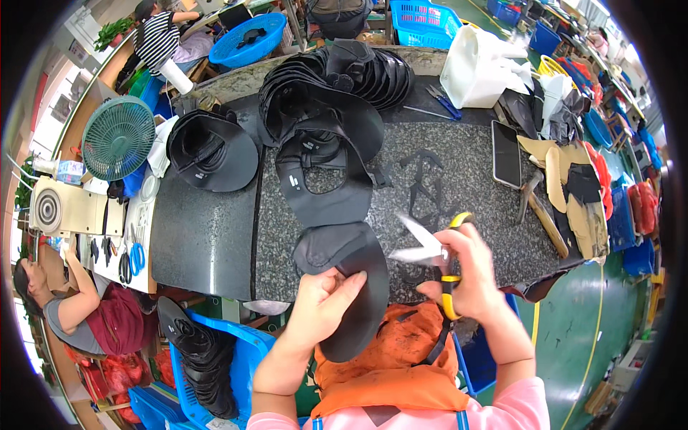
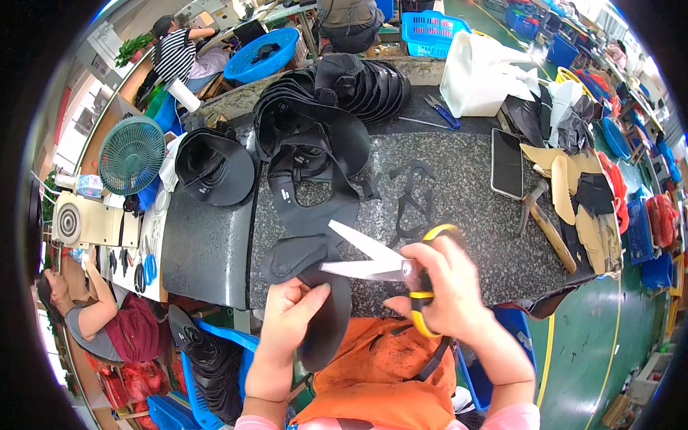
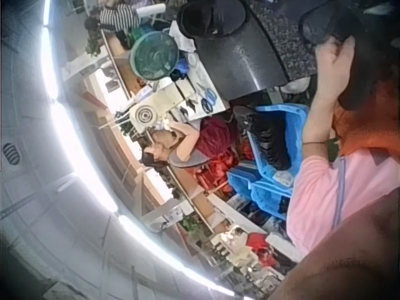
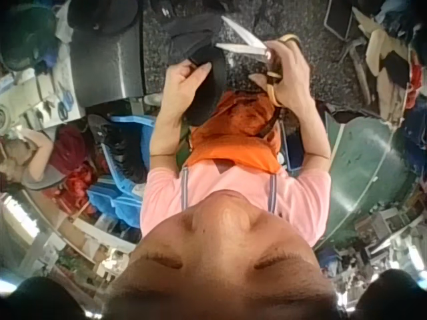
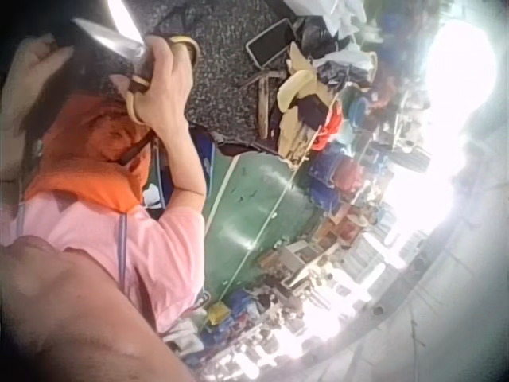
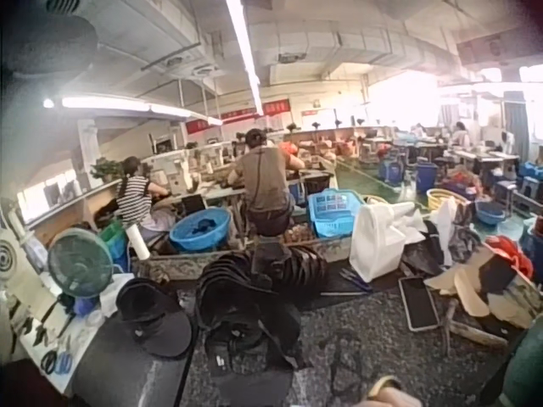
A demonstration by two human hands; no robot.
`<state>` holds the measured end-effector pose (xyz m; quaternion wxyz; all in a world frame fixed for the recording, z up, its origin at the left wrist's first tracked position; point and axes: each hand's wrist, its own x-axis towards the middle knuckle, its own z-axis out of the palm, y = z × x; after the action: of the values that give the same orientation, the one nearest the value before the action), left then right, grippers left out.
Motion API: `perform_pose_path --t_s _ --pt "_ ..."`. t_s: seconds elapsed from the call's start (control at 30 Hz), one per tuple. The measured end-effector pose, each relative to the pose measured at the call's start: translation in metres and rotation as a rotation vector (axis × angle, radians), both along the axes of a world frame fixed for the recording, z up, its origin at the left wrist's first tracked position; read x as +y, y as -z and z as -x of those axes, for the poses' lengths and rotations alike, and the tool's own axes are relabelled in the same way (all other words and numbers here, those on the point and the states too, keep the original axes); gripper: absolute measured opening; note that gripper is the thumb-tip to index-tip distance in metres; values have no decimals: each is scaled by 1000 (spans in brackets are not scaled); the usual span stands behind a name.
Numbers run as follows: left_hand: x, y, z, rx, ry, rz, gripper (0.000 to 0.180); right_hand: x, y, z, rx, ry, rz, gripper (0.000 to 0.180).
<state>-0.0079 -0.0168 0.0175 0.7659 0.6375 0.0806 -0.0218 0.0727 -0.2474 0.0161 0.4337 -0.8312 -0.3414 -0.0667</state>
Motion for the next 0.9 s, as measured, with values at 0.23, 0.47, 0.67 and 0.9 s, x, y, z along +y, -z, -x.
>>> perform_pose_path --t_s 0.23,0.47,0.67,0.9 --pt "11 -8 15 -90 330 37 39 -21 -43 -14 -419 -39 488 55" --pt "13 -8 12 -178 481 -40 48 -19 -55 -17 -385 -156 502 55" --pt "17 -12 15 -208 497 -135 48 -21 -59 -20 -366 -224 498 59" --pt "24 -13 11 -262 557 -174 53 -31 -54 -22 -492 -250 560 56"
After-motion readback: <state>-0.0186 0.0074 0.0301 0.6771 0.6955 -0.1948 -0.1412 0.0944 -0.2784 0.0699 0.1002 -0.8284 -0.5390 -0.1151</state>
